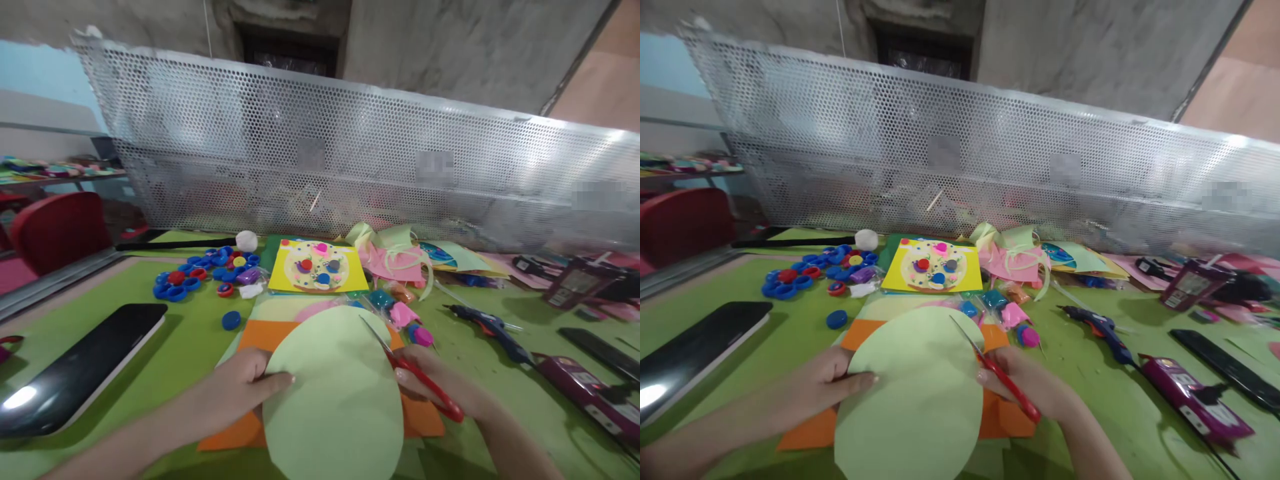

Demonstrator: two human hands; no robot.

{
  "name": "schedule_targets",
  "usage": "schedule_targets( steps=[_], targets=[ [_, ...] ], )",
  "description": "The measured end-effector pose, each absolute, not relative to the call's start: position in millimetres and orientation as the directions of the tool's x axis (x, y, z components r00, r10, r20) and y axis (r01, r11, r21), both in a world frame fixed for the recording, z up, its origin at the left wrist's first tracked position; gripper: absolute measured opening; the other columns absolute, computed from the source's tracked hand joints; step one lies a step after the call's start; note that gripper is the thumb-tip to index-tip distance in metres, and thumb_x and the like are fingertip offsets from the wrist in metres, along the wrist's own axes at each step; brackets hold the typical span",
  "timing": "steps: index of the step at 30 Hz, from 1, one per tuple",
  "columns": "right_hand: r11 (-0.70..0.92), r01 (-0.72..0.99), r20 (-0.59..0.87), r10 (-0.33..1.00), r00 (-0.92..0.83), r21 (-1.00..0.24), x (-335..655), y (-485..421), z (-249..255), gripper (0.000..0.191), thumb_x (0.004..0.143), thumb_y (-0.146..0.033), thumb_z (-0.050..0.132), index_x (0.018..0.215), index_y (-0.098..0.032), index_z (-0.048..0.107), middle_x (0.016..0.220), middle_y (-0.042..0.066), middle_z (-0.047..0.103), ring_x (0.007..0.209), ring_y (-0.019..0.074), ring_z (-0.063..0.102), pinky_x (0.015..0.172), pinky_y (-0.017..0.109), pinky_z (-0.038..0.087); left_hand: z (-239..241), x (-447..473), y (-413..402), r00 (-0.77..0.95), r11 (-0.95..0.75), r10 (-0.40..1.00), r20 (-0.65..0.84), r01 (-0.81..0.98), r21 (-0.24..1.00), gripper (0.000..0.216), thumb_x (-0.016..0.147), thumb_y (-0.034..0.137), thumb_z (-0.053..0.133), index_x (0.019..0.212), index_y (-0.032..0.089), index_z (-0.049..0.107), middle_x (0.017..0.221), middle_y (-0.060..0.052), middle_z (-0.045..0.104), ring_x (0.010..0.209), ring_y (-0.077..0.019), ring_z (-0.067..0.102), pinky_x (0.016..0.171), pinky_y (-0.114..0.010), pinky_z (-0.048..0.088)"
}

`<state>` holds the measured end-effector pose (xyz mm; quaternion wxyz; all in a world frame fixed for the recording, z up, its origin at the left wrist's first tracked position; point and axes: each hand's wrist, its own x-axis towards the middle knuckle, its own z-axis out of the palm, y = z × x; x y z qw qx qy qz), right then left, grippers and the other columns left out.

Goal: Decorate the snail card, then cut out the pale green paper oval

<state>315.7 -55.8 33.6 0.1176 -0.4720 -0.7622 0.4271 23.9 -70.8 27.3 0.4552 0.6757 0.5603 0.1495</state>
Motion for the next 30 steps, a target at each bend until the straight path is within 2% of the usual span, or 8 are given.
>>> schedule_targets(
  steps=[4,8,10,18,21,24,27,30],
  targets=[
    [0.231,0.603,-0.196,0.807,-0.557,-0.763,314.5,-57.5,37.6,0.046,0.076,-0.065,0.040,0.064,-0.021,0.037,0.067,-0.001,0.038,0.062,0.0146,0.038,0.055,0.025,0.032,26.6,23.8,-72.0,0.334,0.032,0.885,-0.325,0.653,0.756,0.041,0.073,0.057,0.047,0.052,0.022,0.040,0.051,0.007,0.035,0.047,-0.0116,0.035,0.045,-0.023,0.023],
    [0.203,0.669,-0.238,0.829,-0.506,-0.715,316.4,-55.5,33.6,0.046,0.075,-0.064,0.040,0.061,-0.021,0.031,0.062,-0.004,0.030,0.055,0.0113,0.028,0.050,0.024,0.024,28.8,23.3,-71.5,0.299,0.033,0.898,-0.324,0.687,0.726,0.045,0.072,0.058,0.047,0.052,0.024,0.026,0.054,0.009,0.022,0.049,-0.0105,0.021,0.045,-0.025,0.016],
    [0.214,0.673,-0.238,0.825,-0.513,-0.708,317.5,-54.6,32.5,0.048,0.075,-0.065,0.040,0.060,-0.021,0.028,0.059,-0.005,0.026,0.053,0.0102,0.023,0.048,0.024,0.019,29.9,23.3,-71.0,0.289,0.039,0.900,-0.326,0.692,0.721,0.046,0.072,0.059,0.048,0.053,0.024,0.024,0.054,0.009,0.021,0.049,-0.0108,0.020,0.045,-0.026,0.015],
    [0.264,0.644,-0.192,0.814,-0.548,-0.718,316.3,-53.9,36.0,0.046,0.078,-0.062,0.042,0.060,-0.021,0.031,0.062,-0.003,0.030,0.058,0.0131,0.031,0.050,0.025,0.025,27.2,25.0,-71.4,0.301,0.053,0.903,-0.306,0.629,0.775,0.046,0.071,0.056,0.054,0.051,0.024,0.027,0.053,0.009,0.022,0.047,-0.0100,0.021,0.045,-0.026,0.014],
    [0.272,0.634,-0.163,0.826,-0.540,-0.724,319.7,-51.7,29.0,0.048,0.077,-0.062,0.044,0.058,-0.020,0.028,0.060,-0.004,0.026,0.054,0.0104,0.026,0.047,0.024,0.021,29.2,26.9,-71.4,0.347,0.090,0.885,-0.312,0.528,0.844,0.040,0.072,0.052,0.057,0.053,0.022,0.039,0.051,0.008,0.037,0.047,-0.0102,0.038,0.044,-0.022,0.027],
    [0.276,0.562,-0.087,0.841,-0.534,-0.780,323.9,-49.6,21.2,0.048,0.077,-0.064,0.043,0.061,-0.020,0.032,0.059,-0.004,0.030,0.053,0.0095,0.027,0.046,0.024,0.022,32.1,30.3,-71.4,0.454,0.146,0.827,-0.332,0.398,0.906,0.033,0.069,0.052,0.060,0.075,0.020,0.059,0.069,0.001,0.065,0.064,-0.0179,0.062,0.057,-0.026,0.048],
    [0.224,0.423,-0.054,0.832,-0.552,-0.878,325.0,-49.1,17.8,0.050,0.077,-0.069,0.040,0.063,-0.021,0.031,0.060,-0.005,0.029,0.052,0.0088,0.028,0.047,0.024,0.025,31.6,32.9,-70.8,0.477,0.147,0.826,-0.299,0.330,0.933,0.034,0.065,0.048,0.066,0.078,0.017,0.063,0.076,-0.003,0.071,0.073,-0.0216,0.065,0.067,-0.030,0.052],
    [0.150,0.334,-0.066,0.828,-0.556,-0.930,322.6,-50.4,18.7,0.053,0.074,-0.072,0.040,0.064,-0.021,0.031,0.057,-0.006,0.029,0.050,0.0079,0.026,0.046,0.024,0.023,29.6,33.8,-68.2,0.403,0.108,0.885,-0.232,0.307,0.946,0.028,0.073,0.044,0.060,0.077,0.017,0.064,0.078,-0.003,0.072,0.079,-0.0212,0.065,0.073,-0.031,0.051]
  ],
)
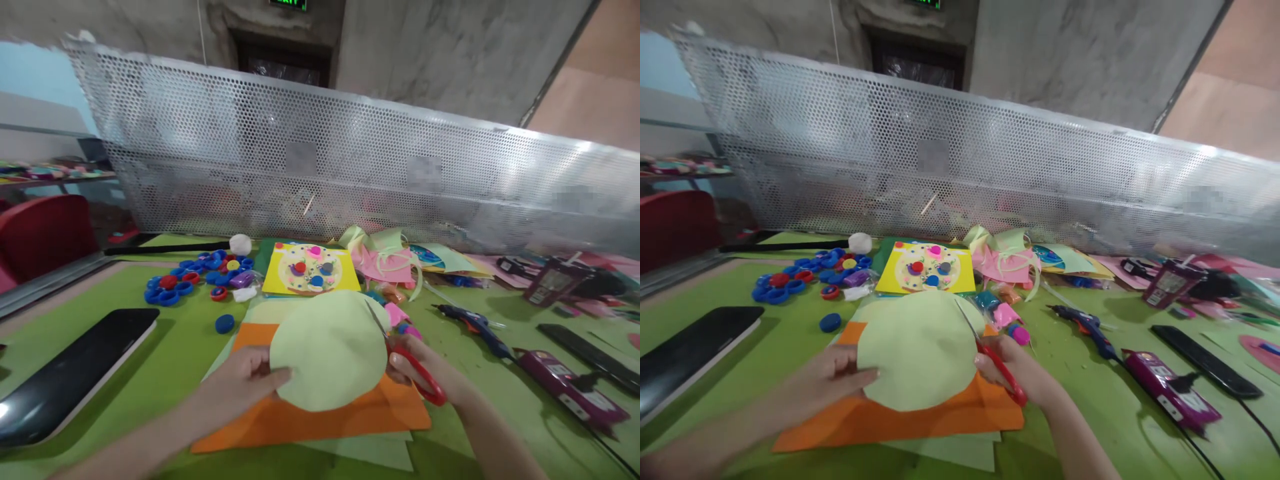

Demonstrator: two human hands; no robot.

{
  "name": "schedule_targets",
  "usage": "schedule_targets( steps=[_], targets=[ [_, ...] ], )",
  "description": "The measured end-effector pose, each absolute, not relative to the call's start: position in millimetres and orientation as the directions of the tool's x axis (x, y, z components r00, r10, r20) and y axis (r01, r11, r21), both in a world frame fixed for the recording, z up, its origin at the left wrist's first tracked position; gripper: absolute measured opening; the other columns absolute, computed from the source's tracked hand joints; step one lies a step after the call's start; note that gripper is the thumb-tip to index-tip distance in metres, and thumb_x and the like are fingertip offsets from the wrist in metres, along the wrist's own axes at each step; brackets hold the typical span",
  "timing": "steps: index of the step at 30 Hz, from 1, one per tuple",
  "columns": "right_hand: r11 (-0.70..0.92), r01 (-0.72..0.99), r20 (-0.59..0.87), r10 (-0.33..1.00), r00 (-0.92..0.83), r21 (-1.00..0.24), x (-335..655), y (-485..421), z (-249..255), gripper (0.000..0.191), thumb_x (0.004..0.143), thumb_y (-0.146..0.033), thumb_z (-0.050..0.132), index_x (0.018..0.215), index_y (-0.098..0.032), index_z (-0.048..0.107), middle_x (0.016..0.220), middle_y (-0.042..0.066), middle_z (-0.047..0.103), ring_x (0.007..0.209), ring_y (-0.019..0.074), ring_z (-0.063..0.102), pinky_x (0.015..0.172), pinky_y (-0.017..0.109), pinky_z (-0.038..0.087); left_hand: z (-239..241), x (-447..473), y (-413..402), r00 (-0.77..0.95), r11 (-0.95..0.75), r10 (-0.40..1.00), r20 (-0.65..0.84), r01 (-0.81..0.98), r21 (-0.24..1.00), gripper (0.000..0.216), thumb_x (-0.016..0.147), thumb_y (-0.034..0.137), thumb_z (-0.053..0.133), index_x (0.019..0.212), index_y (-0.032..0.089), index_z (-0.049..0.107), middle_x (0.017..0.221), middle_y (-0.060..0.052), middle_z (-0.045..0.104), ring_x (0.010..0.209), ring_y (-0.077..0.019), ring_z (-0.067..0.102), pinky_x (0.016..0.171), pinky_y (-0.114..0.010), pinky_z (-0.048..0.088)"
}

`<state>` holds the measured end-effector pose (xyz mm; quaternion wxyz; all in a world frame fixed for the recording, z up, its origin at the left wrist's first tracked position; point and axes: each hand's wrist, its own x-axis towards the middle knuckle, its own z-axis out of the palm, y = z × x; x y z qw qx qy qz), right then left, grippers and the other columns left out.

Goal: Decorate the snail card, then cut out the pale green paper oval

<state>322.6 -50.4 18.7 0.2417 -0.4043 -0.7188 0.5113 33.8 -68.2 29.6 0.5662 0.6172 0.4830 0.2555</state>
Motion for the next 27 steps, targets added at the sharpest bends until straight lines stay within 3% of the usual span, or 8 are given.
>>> schedule_targets(
  steps=[3,7,13,22,27],
  targets=[
    [0.119,0.322,-0.074,0.846,-0.529,-0.939,319.4,-52.7,20.2,0.053,0.072,-0.074,0.040,0.065,-0.021,0.035,0.055,-0.006,0.033,0.048,0.0083,0.029,0.047,0.024,0.025,29.9,33.5,-65.1,0.299,0.057,0.943,-0.148,0.290,0.955,0.032,0.081,0.047,0.047,0.078,0.018,0.059,0.075,-0.001,0.068,0.078,-0.0205,0.064,0.075,-0.033,0.050],
    [0.079,0.371,-0.134,0.847,-0.514,-0.925,315.9,-56.0,23.0,0.053,0.075,-0.072,0.037,0.063,-0.020,0.039,0.054,-0.004,0.037,0.049,0.0099,0.035,0.049,0.025,0.029,31.6,32.9,-65.0,0.183,0.004,0.981,-0.069,0.336,0.942,0.031,0.080,0.049,0.046,0.071,0.020,0.054,0.067,0.001,0.060,0.070,-0.0204,0.060,0.068,-0.033,0.050],
    [0.167,0.469,-0.128,0.836,-0.534,-0.867,313.1,-56.4,30.7,0.052,0.080,-0.069,0.031,0.058,-0.021,0.037,0.057,-0.001,0.041,0.056,0.0132,0.040,0.059,0.028,0.035,30.3,32.3,-67.8,0.200,-0.009,0.977,-0.078,0.401,0.916,0.032,0.079,0.048,0.047,0.068,0.020,0.055,0.062,0.002,0.057,0.067,-0.0203,0.060,0.063,-0.030,0.049],
    [-0.027,0.433,-0.238,0.866,-0.440,-0.901,316.9,-51.2,13.4,0.054,0.075,-0.070,0.040,0.062,-0.018,0.044,0.050,-0.007,0.036,0.043,0.0071,0.033,0.043,0.022,0.026,32.6,33.2,-66.5,0.159,-0.010,0.984,-0.078,0.488,0.873,0.032,0.079,0.047,0.046,0.064,0.021,0.057,0.060,0.001,0.058,0.065,-0.0209,0.060,0.057,-0.027,0.048],
    [0.039,0.478,-0.213,0.861,-0.462,-0.878,316.2,-52.7,20.0,0.055,0.076,-0.071,0.037,0.057,-0.019,0.039,0.051,-0.005,0.038,0.047,0.0083,0.036,0.046,0.023,0.029,33.6,33.5,-68.3,0.160,-0.019,0.984,-0.075,0.520,0.854,0.033,0.078,0.047,0.046,0.061,0.021,0.057,0.058,0.001,0.058,0.062,-0.0204,0.060,0.056,-0.027,0.046]
  ],
)
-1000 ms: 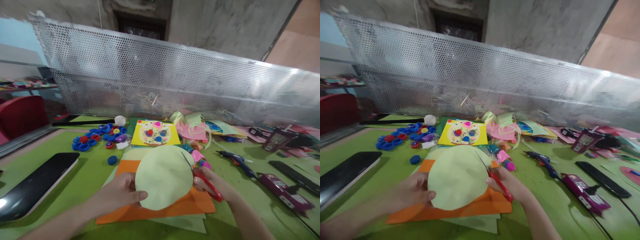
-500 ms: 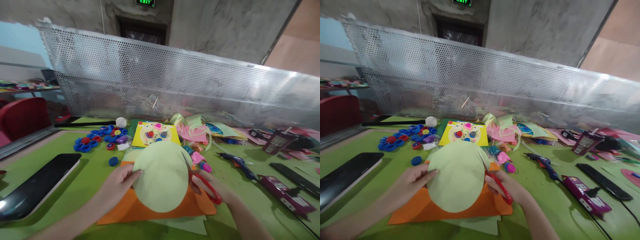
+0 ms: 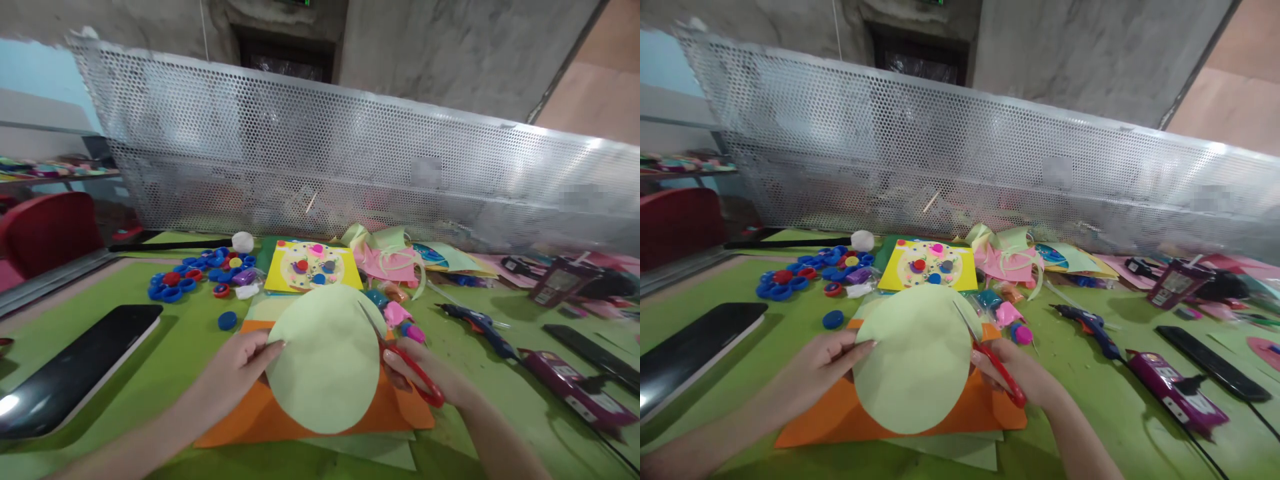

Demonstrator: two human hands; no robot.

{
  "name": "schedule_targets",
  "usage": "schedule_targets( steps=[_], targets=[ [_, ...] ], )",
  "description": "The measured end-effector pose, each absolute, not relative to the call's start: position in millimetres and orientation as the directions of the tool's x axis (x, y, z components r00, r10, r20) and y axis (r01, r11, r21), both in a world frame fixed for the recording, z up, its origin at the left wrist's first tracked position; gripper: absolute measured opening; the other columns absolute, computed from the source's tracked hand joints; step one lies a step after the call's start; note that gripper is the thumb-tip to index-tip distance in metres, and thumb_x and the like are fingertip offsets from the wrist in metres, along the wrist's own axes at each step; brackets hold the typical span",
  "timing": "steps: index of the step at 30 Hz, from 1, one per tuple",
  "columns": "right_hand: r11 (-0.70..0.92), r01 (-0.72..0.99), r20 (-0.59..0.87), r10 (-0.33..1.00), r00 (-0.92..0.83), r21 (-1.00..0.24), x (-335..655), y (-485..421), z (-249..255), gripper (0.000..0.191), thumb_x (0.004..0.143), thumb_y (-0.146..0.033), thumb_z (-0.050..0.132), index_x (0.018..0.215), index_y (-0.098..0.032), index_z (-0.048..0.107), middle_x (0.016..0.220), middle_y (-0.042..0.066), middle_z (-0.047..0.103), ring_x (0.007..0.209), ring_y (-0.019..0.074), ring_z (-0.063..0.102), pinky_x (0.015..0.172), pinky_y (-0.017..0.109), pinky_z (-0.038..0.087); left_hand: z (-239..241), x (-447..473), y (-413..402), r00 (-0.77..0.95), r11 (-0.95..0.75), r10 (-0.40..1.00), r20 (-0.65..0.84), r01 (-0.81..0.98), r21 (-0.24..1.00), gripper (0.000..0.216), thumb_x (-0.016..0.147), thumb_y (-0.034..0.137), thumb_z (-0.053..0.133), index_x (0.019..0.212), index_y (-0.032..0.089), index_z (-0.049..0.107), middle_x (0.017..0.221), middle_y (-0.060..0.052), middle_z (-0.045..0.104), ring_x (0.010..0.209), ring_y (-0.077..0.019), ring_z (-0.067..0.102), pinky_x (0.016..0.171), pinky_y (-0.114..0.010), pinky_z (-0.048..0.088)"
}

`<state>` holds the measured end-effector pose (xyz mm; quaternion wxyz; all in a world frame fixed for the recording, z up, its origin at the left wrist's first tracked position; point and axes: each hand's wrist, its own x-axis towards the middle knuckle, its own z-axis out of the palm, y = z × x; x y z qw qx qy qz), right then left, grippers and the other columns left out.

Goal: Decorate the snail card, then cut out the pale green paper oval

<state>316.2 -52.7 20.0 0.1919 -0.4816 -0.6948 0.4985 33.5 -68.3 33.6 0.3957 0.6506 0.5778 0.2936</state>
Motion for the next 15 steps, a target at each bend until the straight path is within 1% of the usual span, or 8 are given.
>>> schedule_targets(
  steps=[3,5,10,15],
  targets=[
    [0.093,0.504,-0.197,0.848,-0.492,-0.858,315.5,-53.3,23.7,0.056,0.076,-0.072,0.035,0.057,-0.019,0.038,0.054,-0.003,0.039,0.052,0.0095,0.037,0.049,0.023,0.030,34.5,33.9,-69.8,0.160,-0.022,0.984,-0.076,0.537,0.843,0.034,0.077,0.048,0.047,0.059,0.021,0.057,0.055,0.002,0.057,0.061,-0.0207,0.060,0.055,-0.026,0.045],
    [0.084,0.512,-0.210,0.847,-0.488,-0.855,315.8,-52.6,22.1,0.055,0.076,-0.072,0.034,0.058,-0.020,0.037,0.054,-0.004,0.038,0.050,0.0093,0.035,0.048,0.023,0.030,34.5,33.9,-70.3,0.158,-0.024,0.985,-0.075,0.544,0.839,0.034,0.077,0.048,0.047,0.058,0.022,0.057,0.054,0.002,0.056,0.061,-0.0208,0.059,0.054,-0.026,0.044],
    [0.044,0.467,-0.216,0.846,-0.488,-0.883,317.6,-50.3,14.4,0.053,0.078,-0.069,0.036,0.058,-0.021,0.033,0.052,-0.005,0.034,0.046,0.0083,0.032,0.046,0.023,0.026,31.0,32.6,-68.9,0.159,-0.019,0.984,-0.080,0.538,0.842,0.035,0.077,0.049,0.047,0.056,0.022,0.052,0.052,0.004,0.051,0.058,-0.0192,0.057,0.054,-0.026,0.043],
    [0.081,0.515,-0.198,0.863,-0.464,-0.854,317.4,-51.0,16.4,0.048,0.081,-0.065,0.036,0.061,-0.021,0.035,0.057,-0.004,0.038,0.052,0.0108,0.036,0.050,0.025,0.030,29.3,32.3,-67.8,0.200,-0.001,0.973,-0.111,0.491,0.871,0.035,0.079,0.049,0.045,0.059,0.021,0.051,0.055,0.004,0.051,0.059,-0.0187,0.058,0.057,-0.028,0.046]
  ],
)
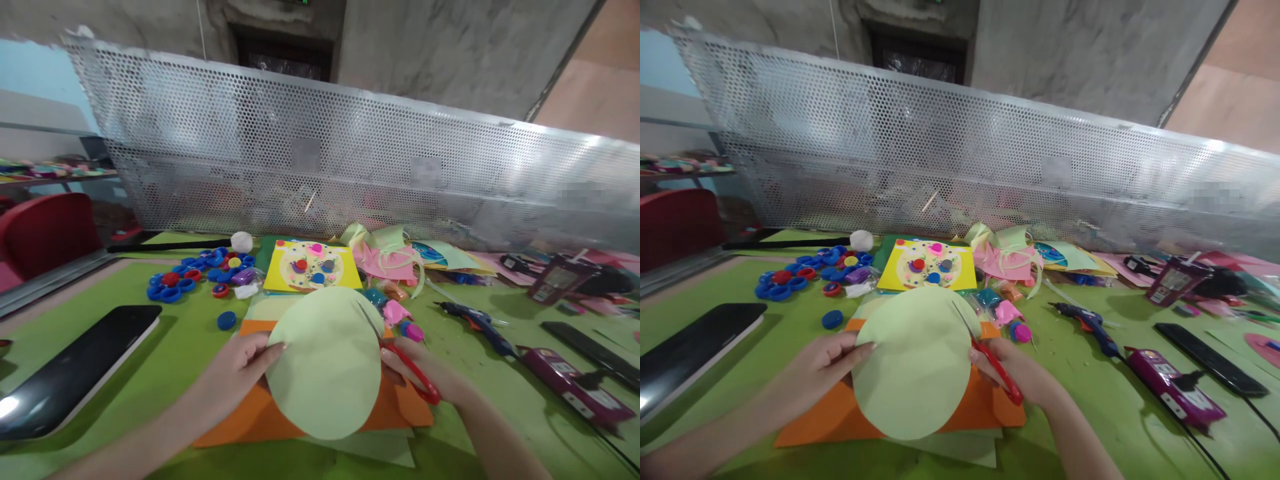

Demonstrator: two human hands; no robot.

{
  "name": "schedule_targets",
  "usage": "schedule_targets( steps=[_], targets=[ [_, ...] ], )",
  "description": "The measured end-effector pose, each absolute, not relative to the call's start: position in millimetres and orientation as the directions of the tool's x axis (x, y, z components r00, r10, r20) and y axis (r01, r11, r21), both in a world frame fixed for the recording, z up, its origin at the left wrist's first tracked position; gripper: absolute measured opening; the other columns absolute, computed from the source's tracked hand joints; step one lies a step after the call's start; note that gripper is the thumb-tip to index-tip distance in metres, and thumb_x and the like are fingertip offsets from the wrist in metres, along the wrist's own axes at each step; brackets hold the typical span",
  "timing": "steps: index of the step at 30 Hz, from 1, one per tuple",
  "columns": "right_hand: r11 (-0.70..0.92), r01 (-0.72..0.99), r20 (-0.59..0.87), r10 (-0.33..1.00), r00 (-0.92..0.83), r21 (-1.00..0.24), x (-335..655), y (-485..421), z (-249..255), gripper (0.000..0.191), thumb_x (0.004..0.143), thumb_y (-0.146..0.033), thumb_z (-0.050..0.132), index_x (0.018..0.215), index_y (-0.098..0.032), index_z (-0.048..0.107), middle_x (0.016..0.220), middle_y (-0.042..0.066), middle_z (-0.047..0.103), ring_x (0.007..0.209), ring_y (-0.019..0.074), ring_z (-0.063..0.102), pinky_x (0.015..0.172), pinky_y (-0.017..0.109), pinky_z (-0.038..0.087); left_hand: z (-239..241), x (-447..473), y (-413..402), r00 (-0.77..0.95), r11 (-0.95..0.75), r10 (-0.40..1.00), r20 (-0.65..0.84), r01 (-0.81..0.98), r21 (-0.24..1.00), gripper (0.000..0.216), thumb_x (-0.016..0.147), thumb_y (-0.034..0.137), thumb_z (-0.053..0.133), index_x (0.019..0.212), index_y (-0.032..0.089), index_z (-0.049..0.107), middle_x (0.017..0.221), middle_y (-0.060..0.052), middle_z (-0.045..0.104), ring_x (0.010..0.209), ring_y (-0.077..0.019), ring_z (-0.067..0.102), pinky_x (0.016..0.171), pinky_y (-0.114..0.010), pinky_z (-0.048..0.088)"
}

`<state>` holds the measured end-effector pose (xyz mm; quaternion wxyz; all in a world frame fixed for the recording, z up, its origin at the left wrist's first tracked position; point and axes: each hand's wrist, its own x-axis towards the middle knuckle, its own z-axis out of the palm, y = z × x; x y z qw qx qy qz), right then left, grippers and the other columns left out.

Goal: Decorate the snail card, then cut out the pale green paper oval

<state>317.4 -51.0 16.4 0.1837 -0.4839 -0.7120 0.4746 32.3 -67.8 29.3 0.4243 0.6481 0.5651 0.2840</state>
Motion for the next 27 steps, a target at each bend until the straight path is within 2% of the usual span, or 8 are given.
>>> schedule_targets(
  steps=[5,14,20,27],
  targets=[
    [0.080,0.539,-0.197,0.878,-0.437,-0.838,316.3,-51.6,18.0,0.041,0.082,-0.056,0.044,0.062,-0.021,0.038,0.059,-0.002,0.042,0.056,0.0123,0.041,0.054,0.025,0.035,31.2,35.3,-69.3,0.238,0.022,0.961,-0.137,0.430,0.902,0.035,0.081,0.049,0.045,0.063,0.020,0.053,0.058,0.003,0.056,0.062,-0.0191,0.061,0.060,-0.029,0.050],
    [0.090,0.538,-0.190,0.876,-0.443,-0.838,314.9,-54.1,19.2,0.048,0.081,-0.064,0.035,0.060,-0.021,0.038,0.058,-0.002,0.042,0.055,0.0122,0.041,0.055,0.026,0.037,28.9,35.4,-70.4,0.246,0.029,0.960,-0.135,0.391,0.920,0.033,0.081,0.046,0.046,0.063,0.020,0.054,0.058,0.003,0.058,0.061,-0.0181,0.062,0.059,-0.028,0.052],
    [0.102,0.540,-0.184,0.874,-0.450,-0.835,318.0,-54.1,22.9,0.042,0.079,-0.057,0.046,0.059,-0.021,0.044,0.061,0.001,0.049,0.062,0.0160,0.049,0.062,0.027,0.040,23.2,34.6,-70.1,0.229,0.012,0.966,-0.119,0.422,0.906,0.034,0.079,0.048,0.046,0.064,0.019,0.056,0.057,0.002,0.059,0.059,-0.0191,0.062,0.056,-0.028,0.050],
    [0.039,0.500,-0.210,0.877,-0.432,-0.865,318.5,-52.3,14.0,0.042,0.081,-0.058,0.042,0.061,-0.021,0.039,0.053,-0.004,0.041,0.050,0.0108,0.039,0.050,0.024,0.033,26.9,33.6,-72.3,0.210,-0.002,0.972,-0.108,0.462,0.887,0.034,0.078,0.048,0.047,0.060,0.021,0.056,0.055,0.003,0.058,0.058,-0.0188,0.061,0.055,-0.027,0.048]
  ],
)
